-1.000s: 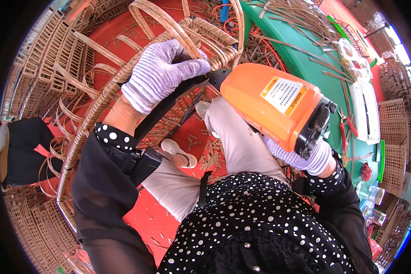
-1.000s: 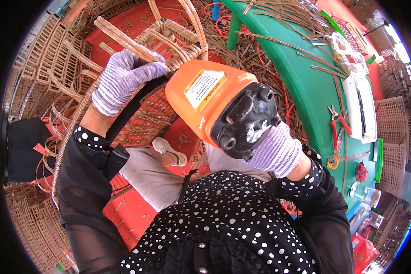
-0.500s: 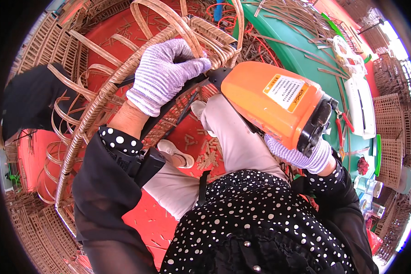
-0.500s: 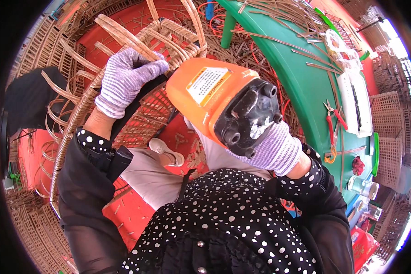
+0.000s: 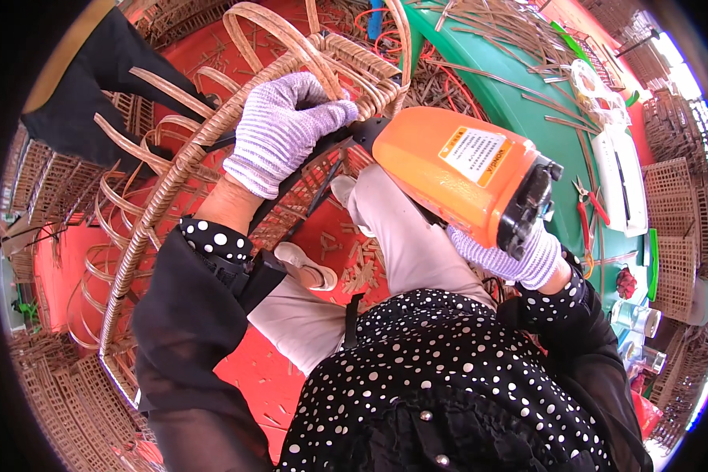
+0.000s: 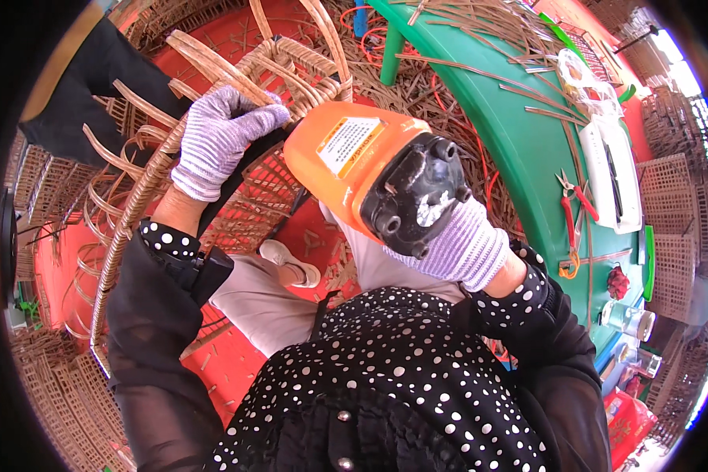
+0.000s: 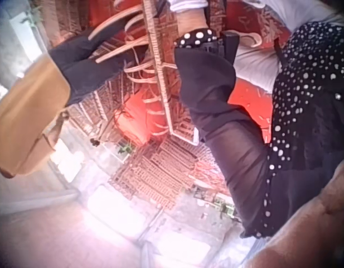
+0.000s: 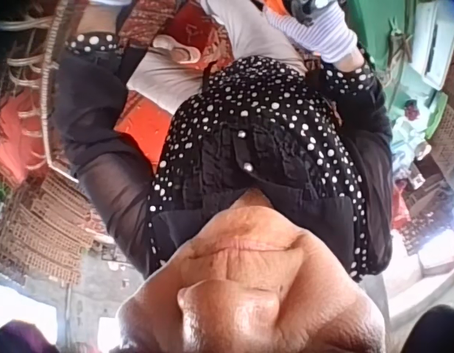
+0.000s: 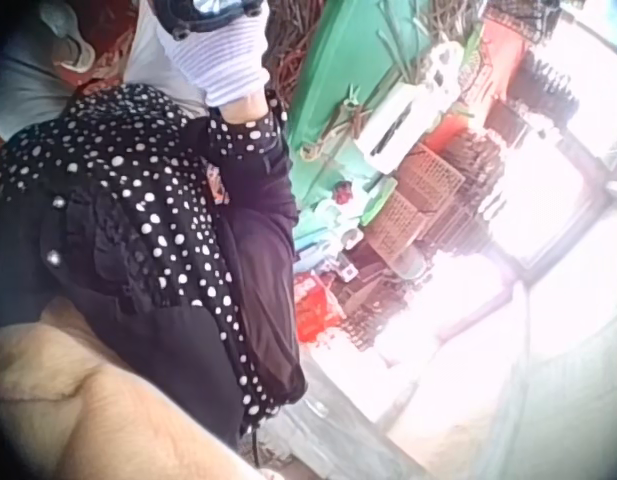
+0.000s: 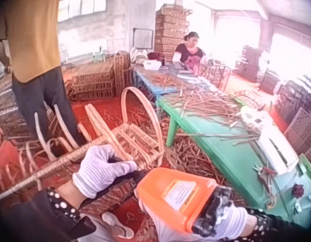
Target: Assembling and weaving a rattan chair frame using a nail gun, pliers, and cutters.
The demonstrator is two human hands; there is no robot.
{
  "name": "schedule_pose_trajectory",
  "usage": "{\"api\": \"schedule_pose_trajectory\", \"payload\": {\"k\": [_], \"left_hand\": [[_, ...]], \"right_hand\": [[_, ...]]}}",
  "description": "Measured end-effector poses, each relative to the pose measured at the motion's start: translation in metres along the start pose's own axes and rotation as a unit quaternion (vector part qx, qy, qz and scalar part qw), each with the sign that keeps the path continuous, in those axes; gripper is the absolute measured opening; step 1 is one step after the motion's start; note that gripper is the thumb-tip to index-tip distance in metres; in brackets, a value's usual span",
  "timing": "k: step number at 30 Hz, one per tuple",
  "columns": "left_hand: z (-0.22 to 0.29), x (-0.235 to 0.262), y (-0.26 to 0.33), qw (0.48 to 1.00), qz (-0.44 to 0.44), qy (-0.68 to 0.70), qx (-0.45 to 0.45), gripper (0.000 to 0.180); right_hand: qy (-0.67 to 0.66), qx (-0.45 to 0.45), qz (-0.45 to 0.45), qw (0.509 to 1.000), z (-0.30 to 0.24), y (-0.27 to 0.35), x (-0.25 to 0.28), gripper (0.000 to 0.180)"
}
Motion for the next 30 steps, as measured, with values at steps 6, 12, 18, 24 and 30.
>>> {"api": "schedule_pose_trajectory", "payload": {"k": [6,12,18,24,30], "left_hand": [[0.002,-0.003,0.002,0.999,0.009,0.044,0.002,0.018],[0.011,0.0,0.003,0.999,0.017,-0.032,-0.018,0.017],[0.01,-0.003,-0.001,1.0,0.024,-0.004,-0.005,0.016],[0.021,-0.005,-0.001,0.991,0.0,-0.134,-0.011,0.018],[0.002,-0.011,0.006,0.996,0.053,-0.067,0.008,0.026]], "right_hand": [[-0.246,-0.159,0.061,0.954,0.027,0.014,-0.001,0.043],[-0.381,-0.322,0.183,0.847,0.072,0.041,0.048,0.019],[-0.139,-0.428,0.212,0.868,0.167,0.075,0.085,0.04],[0.031,-0.513,0.14,0.846,0.256,0.071,0.104,0.045],[0.2,-0.559,0.042,0.804,0.3,0.051,0.086,0.058]]}}
Point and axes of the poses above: each hand's wrist, its own y-axis away from the middle knuckle, its own x-axis out of the back of the hand, z = x × y, the point moved 5 cm from there along -y, towards the middle knuckle, and after that the axes turned 8 degrees about -y, right-handed, at the moved point
